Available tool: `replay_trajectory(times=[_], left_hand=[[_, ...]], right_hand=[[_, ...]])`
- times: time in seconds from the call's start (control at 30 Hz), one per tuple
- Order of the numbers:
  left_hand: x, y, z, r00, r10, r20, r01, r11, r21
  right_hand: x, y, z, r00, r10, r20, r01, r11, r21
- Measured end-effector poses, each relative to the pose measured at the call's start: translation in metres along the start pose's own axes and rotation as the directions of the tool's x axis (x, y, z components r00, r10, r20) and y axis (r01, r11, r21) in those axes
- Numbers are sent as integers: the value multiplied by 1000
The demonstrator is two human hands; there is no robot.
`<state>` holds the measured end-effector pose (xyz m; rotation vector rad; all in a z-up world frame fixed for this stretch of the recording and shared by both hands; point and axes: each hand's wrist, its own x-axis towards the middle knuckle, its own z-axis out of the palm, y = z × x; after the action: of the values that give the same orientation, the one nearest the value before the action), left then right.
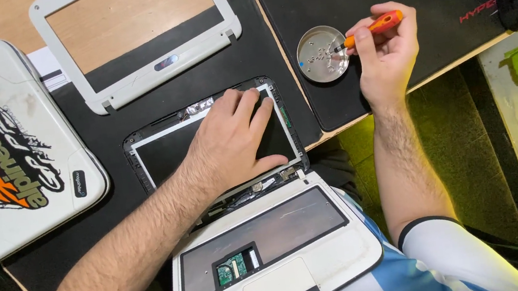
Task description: Reassembling a laptop screen unit by connecting internal ribbon cables and securing the LCD panel with screws.
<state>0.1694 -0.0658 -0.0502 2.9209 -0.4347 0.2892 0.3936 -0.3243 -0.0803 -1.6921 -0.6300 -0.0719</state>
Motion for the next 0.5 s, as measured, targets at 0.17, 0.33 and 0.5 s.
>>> replay_trajectory(times=[0.17,0.33,0.5], left_hand=[[1,3,1,1000,-7,23,8,1000,-16],[1,6,1,1000,-3,21,3,1000,14],[-1,6,2,998,16,-63,-17,1000,-15]], right_hand=[[0,-2,0,1000,12,-9,-12,1000,-2],[0,-7,2,999,30,-25,-30,1000,2],[0,-8,4,998,57,-15,-57,998,0]])
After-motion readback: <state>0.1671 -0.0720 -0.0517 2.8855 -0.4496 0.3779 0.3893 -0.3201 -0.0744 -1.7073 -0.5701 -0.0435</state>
